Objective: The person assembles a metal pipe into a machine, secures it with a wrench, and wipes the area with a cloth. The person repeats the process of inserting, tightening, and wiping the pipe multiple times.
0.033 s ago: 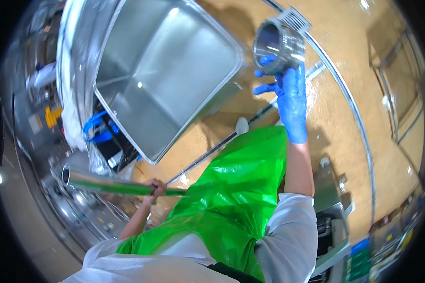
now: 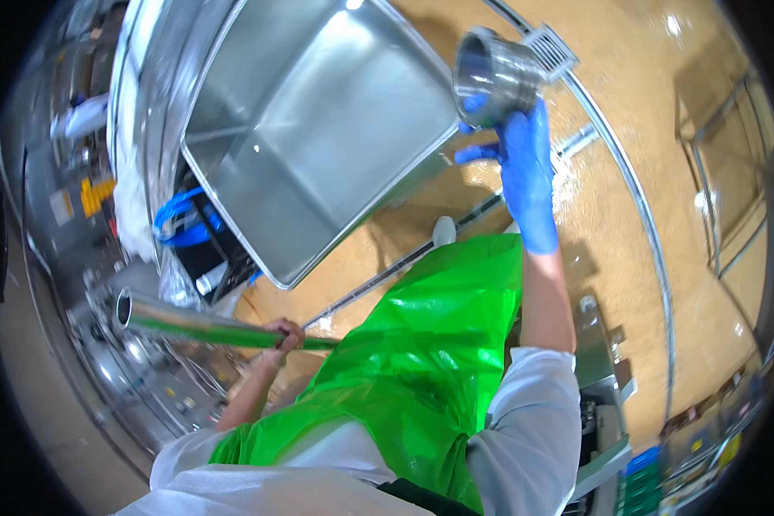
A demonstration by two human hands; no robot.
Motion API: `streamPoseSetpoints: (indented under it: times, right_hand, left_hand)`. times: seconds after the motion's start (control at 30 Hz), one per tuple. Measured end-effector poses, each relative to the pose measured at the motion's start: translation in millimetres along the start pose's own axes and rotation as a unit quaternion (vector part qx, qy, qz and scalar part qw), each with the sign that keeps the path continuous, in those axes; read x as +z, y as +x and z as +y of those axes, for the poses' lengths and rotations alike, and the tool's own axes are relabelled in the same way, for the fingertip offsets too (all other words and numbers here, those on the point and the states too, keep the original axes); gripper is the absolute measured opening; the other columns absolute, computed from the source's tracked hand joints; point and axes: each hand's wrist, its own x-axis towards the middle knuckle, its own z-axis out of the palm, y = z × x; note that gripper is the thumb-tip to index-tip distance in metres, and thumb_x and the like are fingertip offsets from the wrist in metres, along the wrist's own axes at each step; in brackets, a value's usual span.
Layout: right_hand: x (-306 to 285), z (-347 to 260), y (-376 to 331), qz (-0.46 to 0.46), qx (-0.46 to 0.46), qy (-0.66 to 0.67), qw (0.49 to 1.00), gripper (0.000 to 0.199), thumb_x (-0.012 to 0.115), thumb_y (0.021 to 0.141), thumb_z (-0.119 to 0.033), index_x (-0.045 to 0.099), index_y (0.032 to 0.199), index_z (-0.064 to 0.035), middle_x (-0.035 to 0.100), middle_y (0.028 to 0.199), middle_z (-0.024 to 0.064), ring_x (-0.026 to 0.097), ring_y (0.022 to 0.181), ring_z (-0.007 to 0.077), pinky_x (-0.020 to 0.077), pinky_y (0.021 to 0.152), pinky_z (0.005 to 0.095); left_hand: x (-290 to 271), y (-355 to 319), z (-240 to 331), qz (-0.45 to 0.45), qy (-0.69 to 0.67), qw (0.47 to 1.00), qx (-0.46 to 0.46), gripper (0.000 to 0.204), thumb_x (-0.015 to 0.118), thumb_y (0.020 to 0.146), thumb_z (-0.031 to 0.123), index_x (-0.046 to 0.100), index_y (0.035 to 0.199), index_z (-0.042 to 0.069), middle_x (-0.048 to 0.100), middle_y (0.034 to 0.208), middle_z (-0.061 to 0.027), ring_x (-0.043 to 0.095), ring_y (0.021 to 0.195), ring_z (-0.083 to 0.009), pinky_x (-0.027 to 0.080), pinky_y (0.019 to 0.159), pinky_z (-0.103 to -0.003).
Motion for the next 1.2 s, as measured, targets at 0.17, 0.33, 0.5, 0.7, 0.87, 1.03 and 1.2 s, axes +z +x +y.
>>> streamPoseSetpoints:
  times: [0.17, 0.33, 0.5, 0.7, 0.87, 1.03, 1.2]
  right_hand:
    - [131, 92, 89, -0.181, 0.080, -0.218, 0.956, 0.037, 0.051, 0.103, -0.032, 0.055, 0.128, -0.0041, 0.063, 0.106, 0.0088, 0.064, 0.087, 0.0137, 0.0564, 0.071, 0.0286]
    - [109, 268, 144, -0.202, 0.095, -0.698, 0.681, 0.049, 0.051, 0.095, -0.034, 0.053, 0.135, -0.0040, 0.065, 0.122, 0.0209, 0.063, 0.109, 0.0390, 0.0501, 0.093, 0.0484]
    - [56, 373, 127, -0.211, 0.299, -0.784, 0.501, 0.053, 0.057, 0.091, -0.036, 0.056, 0.136, -0.0098, 0.063, 0.129, 0.0198, 0.060, 0.119, 0.0372, 0.0476, 0.101, 0.0488]
    - [63, 390, 104, -0.246, 0.489, -0.657, 0.519, 0.038, 0.073, 0.083, -0.045, 0.074, 0.092, -0.0073, 0.073, 0.087, 0.0084, 0.068, 0.073, 0.0240, 0.0537, 0.070, 0.0416]
    - [89, 331, 131, -0.020, 0.334, -0.394, 0.856, 0.048, 0.087, 0.070, -0.047, 0.070, 0.089, -0.0066, 0.064, 0.072, 0.0006, 0.057, 0.059, 0.0111, 0.0465, 0.055, 0.0281]
    - [151, 228, 146, 0.074, 0.256, -0.349, 0.899, 0.062, 0.083, 0.074, -0.045, 0.059, 0.118, -0.0098, 0.064, 0.099, 0.0054, 0.062, 0.080, 0.0138, 0.0535, 0.064, 0.0302]
    - [244, 93, 96, 0.059, 0.176, -0.204, 0.961, 0.055, 0.069, 0.087, -0.046, 0.050, 0.128, -0.0148, 0.057, 0.102, 0.0050, 0.061, 0.094, 0.0150, 0.0591, 0.064, 0.0338]
  left_hand:
    - [-63, -35, 5, 0.087, -0.011, 0.995, 0.053, 0.018, 0.072, 0.083, 0.012, 0.056, 0.079, 0.004, 0.060, 0.072, -0.0065, 0.055, 0.066, -0.0139, 0.047, 0.062, -0.029]
    - [-97, -73, 18, 0.155, -0.075, 0.979, 0.112, 0.025, 0.073, 0.083, 0.016, 0.053, 0.074, 0.003, 0.057, 0.068, -0.0074, 0.053, 0.061, -0.0154, 0.045, 0.057, -0.029]
    - [-122, -94, 42, 0.181, -0.054, 0.968, 0.167, 0.030, 0.074, 0.084, 0.022, 0.053, 0.073, 0.002, 0.054, 0.063, -0.0063, 0.051, 0.055, -0.0168, 0.043, 0.053, -0.030]
    - [-163, -109, 129, 0.242, -0.103, 0.959, 0.107, 0.039, 0.079, 0.081, 0.028, 0.051, 0.069, 0.003, 0.050, 0.059, -0.0041, 0.047, 0.050, -0.0171, 0.038, 0.048, -0.032]
    - [-202, -139, 257, 0.228, -0.116, 0.958, 0.129, 0.028, 0.073, 0.083, 0.021, 0.051, 0.078, 0.004, 0.051, 0.055, -0.0028, 0.049, 0.046, -0.0158, 0.038, 0.047, -0.032]
    - [-221, -164, 365, 0.168, -0.107, 0.961, 0.192, 0.033, 0.074, 0.085, 0.027, 0.049, 0.081, 0.006, 0.054, 0.056, -0.0031, 0.051, 0.044, -0.0154, 0.045, 0.051, -0.033]
    - [-247, -151, 402, 0.051, -0.116, 0.957, 0.263, 0.035, 0.072, 0.086, 0.029, 0.046, 0.084, 0.007, 0.052, 0.055, -0.0023, 0.049, 0.042, -0.0140, 0.046, 0.055, -0.033]
